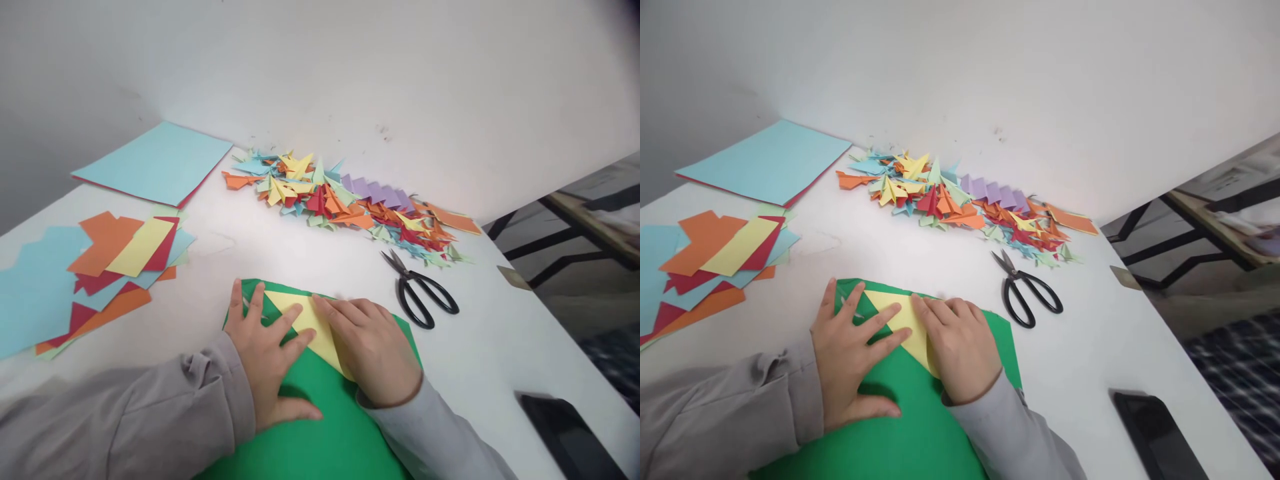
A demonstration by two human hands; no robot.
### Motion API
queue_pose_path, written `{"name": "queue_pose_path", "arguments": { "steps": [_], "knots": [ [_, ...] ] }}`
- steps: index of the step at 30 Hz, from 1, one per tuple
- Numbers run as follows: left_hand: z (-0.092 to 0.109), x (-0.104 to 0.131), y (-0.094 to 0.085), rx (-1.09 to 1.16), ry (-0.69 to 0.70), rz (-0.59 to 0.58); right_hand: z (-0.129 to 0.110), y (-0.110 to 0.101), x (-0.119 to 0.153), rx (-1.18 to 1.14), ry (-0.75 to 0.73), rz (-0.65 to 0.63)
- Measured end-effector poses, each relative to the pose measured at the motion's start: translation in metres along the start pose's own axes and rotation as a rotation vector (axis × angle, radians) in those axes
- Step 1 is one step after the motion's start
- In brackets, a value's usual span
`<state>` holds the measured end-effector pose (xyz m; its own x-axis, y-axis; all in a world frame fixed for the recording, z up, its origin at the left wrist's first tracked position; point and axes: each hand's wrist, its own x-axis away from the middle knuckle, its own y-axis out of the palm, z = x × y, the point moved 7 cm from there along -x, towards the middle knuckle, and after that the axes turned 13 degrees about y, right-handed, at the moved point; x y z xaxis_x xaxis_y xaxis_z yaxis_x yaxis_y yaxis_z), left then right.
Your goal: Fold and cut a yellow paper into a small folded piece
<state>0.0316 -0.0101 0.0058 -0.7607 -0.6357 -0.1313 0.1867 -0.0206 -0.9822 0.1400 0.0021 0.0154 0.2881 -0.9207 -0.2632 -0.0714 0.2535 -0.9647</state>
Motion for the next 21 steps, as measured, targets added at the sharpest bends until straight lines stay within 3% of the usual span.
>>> {"name": "queue_pose_path", "arguments": {
  "steps": [13, 21],
  "knots": [
    [-0.018, -0.007, 0.005, -0.159, -0.040, 0.041, 0.001, 0.004, 0.002, 0.070, 0.018, 0.033],
    [-0.017, -0.007, 0.003, -0.058, -0.042, 0.034, 0.001, 0.005, 0.001, 0.071, 0.019, -0.002]
  ]
}}
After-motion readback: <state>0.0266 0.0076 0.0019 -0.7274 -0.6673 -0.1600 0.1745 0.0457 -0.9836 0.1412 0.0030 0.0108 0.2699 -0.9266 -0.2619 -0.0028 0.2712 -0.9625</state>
